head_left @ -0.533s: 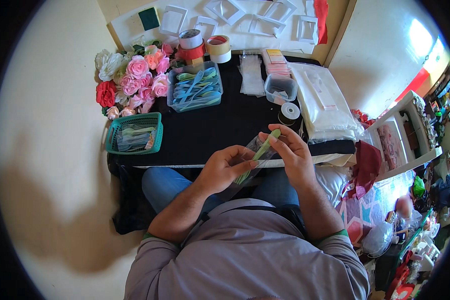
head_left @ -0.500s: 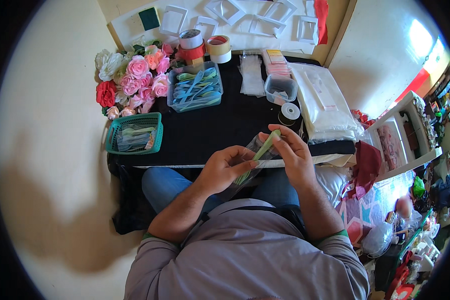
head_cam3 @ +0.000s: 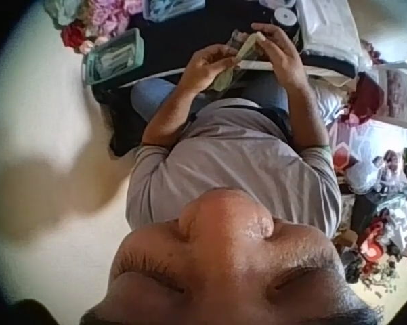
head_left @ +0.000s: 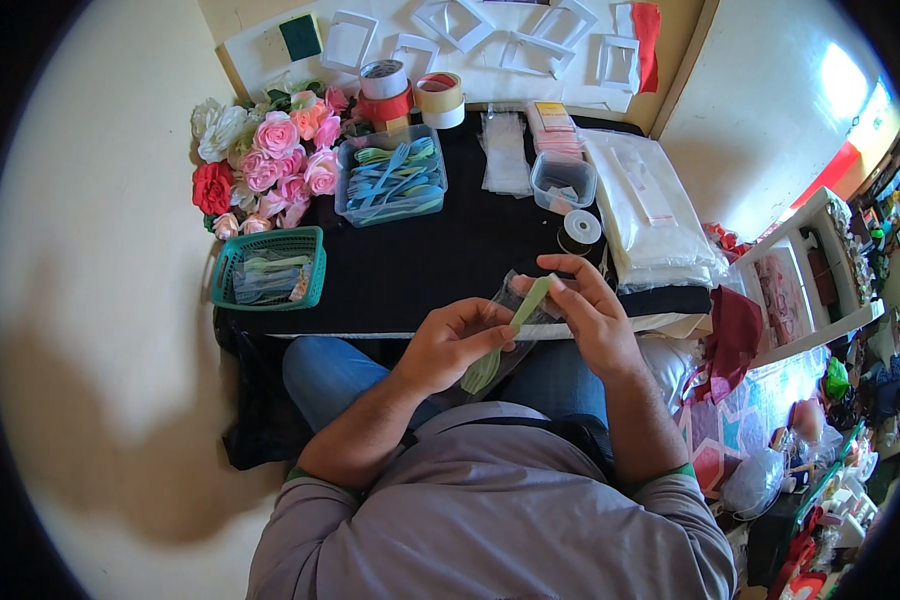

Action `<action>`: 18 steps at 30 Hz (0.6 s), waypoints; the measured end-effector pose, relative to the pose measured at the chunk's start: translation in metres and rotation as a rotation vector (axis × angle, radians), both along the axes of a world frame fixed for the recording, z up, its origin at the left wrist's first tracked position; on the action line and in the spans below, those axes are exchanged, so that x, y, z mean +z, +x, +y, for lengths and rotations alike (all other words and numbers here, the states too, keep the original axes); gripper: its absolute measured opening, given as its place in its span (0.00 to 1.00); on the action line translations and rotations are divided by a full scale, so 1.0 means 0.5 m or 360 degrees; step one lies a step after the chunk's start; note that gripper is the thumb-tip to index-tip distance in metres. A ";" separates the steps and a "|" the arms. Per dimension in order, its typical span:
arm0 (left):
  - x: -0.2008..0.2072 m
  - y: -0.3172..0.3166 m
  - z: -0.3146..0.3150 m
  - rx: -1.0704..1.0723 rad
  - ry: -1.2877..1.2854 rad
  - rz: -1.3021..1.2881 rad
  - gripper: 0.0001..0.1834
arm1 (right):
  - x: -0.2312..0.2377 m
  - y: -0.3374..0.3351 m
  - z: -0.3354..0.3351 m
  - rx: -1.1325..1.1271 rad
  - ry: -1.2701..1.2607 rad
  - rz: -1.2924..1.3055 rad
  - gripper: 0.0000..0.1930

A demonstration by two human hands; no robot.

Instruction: Packing plastic forks into small plastic bags and sealing them with decorative bows.

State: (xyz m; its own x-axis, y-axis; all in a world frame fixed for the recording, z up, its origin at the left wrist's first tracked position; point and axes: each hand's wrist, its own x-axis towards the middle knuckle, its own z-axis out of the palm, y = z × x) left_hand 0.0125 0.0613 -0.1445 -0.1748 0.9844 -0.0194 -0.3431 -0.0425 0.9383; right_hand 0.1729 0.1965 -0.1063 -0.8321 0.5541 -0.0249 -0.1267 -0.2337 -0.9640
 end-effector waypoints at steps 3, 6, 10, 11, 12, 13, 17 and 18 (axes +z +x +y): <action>0.005 -0.003 -0.003 -0.0014 -0.0038 -0.0032 0.10 | -0.021 0.005 0.006 0.0025 0.0240 0.0109 0.22; 0.006 -0.004 0.001 -0.0034 -0.0080 -0.0103 0.10 | -0.034 0.016 -0.007 -0.0071 0.0561 0.0282 0.23; 0.003 -0.010 0.004 -0.0101 -0.0116 -0.0244 0.11 | -0.042 0.023 0.004 -0.0101 0.1225 0.0120 0.24; 0.004 -0.011 0.004 -0.0103 -0.0117 -0.0248 0.11 | -0.037 0.021 0.005 -0.0101 0.1225 0.0116 0.24; 0.005 -0.012 0.005 -0.0110 -0.0128 -0.0268 0.10 | -0.032 0.016 0.003 -0.0101 0.1443 0.0120 0.23; 0.006 -0.014 0.006 -0.0116 -0.0134 -0.0286 0.10 | -0.028 0.011 0.002 -0.0100 0.1666 0.0126 0.23; -0.012 -0.019 0.010 -0.0120 -0.0097 -0.0368 0.09 | -0.040 0.003 -0.002 -0.0014 0.1512 0.0105 0.22; -0.012 -0.019 0.009 -0.0129 -0.0101 -0.0396 0.09 | -0.043 0.006 -0.008 0.0008 0.1454 0.0101 0.21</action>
State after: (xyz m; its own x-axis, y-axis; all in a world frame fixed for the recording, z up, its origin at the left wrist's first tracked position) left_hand 0.0030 0.0657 -0.1505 -0.0779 0.9904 -0.1140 -0.5635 0.0506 0.8246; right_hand 0.1757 0.1925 -0.1278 -0.8193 0.3323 0.4673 -0.1870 0.6155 -0.7656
